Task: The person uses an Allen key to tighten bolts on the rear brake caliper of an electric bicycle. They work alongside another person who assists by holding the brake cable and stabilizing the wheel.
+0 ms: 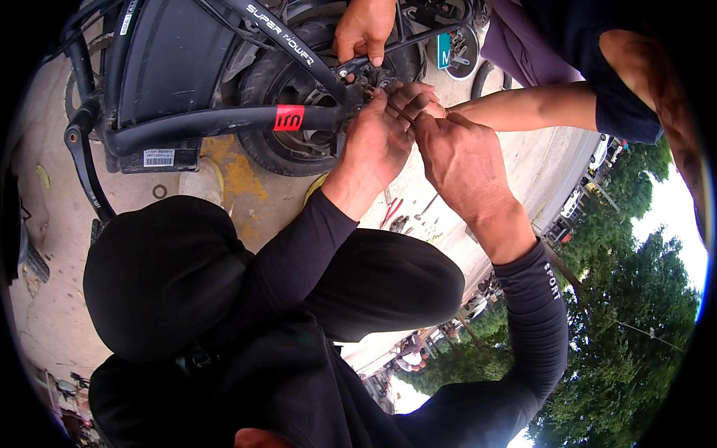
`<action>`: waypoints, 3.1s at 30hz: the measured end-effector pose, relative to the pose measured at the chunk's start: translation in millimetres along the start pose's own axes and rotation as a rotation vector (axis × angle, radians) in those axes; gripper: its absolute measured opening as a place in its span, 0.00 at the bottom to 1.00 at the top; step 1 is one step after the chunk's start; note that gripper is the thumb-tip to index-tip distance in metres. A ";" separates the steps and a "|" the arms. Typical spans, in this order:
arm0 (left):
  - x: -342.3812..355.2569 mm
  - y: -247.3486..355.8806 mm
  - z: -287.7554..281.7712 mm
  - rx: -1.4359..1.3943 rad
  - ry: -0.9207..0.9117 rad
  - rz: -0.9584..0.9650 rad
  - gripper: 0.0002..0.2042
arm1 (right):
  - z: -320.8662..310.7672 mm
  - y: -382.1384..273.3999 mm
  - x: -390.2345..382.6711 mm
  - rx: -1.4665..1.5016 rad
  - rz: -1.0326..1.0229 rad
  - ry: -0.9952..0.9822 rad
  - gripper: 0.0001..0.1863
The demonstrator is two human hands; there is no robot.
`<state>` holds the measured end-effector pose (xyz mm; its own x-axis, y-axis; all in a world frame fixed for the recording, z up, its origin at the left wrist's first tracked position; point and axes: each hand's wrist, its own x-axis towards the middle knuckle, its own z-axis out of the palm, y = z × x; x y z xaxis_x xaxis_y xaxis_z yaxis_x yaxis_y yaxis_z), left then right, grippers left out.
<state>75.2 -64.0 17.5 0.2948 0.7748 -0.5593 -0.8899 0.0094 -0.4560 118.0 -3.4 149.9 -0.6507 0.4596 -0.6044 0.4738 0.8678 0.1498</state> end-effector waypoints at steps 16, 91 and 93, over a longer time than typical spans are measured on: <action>-0.1 18.7 8.8 -0.013 0.036 -0.109 0.19 | -4.0 -15.1 12.5 0.932 0.683 -0.208 0.17; -5.0 17.1 14.3 -0.007 0.103 -0.047 0.24 | -11.5 -13.0 9.7 0.322 0.214 0.027 0.11; 3.0 15.2 2.2 -0.046 0.056 -0.032 0.21 | -20.8 -26.9 11.2 -0.237 -0.082 -0.009 0.16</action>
<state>61.7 -60.2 10.4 0.3433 0.7379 -0.5811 -0.8630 0.0037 -0.5051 85.6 -17.6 155.4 -0.6752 0.3854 -0.6290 0.2670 0.9225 0.2786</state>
